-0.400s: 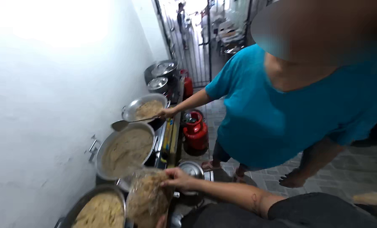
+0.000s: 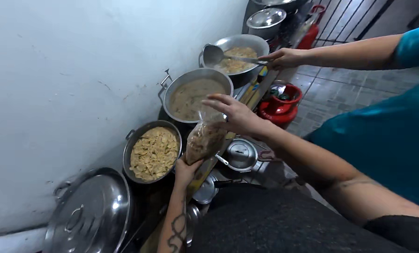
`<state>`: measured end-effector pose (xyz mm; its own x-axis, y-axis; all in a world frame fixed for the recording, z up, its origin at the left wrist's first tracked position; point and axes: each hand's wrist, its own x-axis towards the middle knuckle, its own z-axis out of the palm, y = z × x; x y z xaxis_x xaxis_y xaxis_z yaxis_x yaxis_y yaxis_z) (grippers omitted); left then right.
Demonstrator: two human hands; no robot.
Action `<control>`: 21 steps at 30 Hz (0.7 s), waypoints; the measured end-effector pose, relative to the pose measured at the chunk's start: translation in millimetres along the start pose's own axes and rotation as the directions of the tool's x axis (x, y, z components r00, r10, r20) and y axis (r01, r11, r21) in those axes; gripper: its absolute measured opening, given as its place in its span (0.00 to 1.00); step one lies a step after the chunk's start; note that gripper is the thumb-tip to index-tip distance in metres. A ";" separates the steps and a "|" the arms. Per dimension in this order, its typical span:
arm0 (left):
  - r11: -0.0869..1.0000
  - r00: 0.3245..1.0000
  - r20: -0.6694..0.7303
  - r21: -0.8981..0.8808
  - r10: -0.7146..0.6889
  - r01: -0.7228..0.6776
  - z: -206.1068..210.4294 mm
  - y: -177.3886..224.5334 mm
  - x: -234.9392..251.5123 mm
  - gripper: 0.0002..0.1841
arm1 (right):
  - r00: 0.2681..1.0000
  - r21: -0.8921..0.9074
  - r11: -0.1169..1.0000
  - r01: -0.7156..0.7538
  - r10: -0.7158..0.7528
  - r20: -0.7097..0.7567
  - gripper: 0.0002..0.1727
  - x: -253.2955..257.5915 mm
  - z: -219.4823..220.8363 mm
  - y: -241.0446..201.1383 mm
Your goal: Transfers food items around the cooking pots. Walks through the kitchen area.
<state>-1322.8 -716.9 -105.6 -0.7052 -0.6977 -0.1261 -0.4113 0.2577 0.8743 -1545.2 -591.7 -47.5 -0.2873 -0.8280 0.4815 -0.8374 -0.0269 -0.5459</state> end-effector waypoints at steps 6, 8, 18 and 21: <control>0.988 0.997 0.039 -0.136 -0.063 0.068 -28.8 -10.5 32.8 0.20 | 0.996 -0.139 0.988 0.060 -0.069 -0.060 0.07 48.6 6.0 12.4; 0.983 0.996 0.044 -0.164 -0.082 0.088 -36.8 -5.7 45.3 0.19 | 0.977 -0.211 0.970 0.118 -0.152 -0.151 0.07 59.3 16.3 17.3; 0.989 0.986 -0.094 0.050 -0.137 0.142 -58.0 23.9 120.5 0.17 | 0.840 -0.077 0.955 -0.288 0.290 0.459 0.36 157.2 -9.6 36.9; 0.979 0.977 -0.086 0.049 -0.193 0.197 -58.4 41.9 143.8 0.18 | 0.881 -0.032 0.976 -0.218 0.210 0.425 0.18 193.9 -8.8 70.2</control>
<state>-1407.7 -845.5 -59.7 -0.5604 -0.7891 -0.2516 -0.5700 0.1471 0.8084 -1663.8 -749.2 13.6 -0.2315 -0.9727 0.0180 -0.7692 0.1717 -0.6155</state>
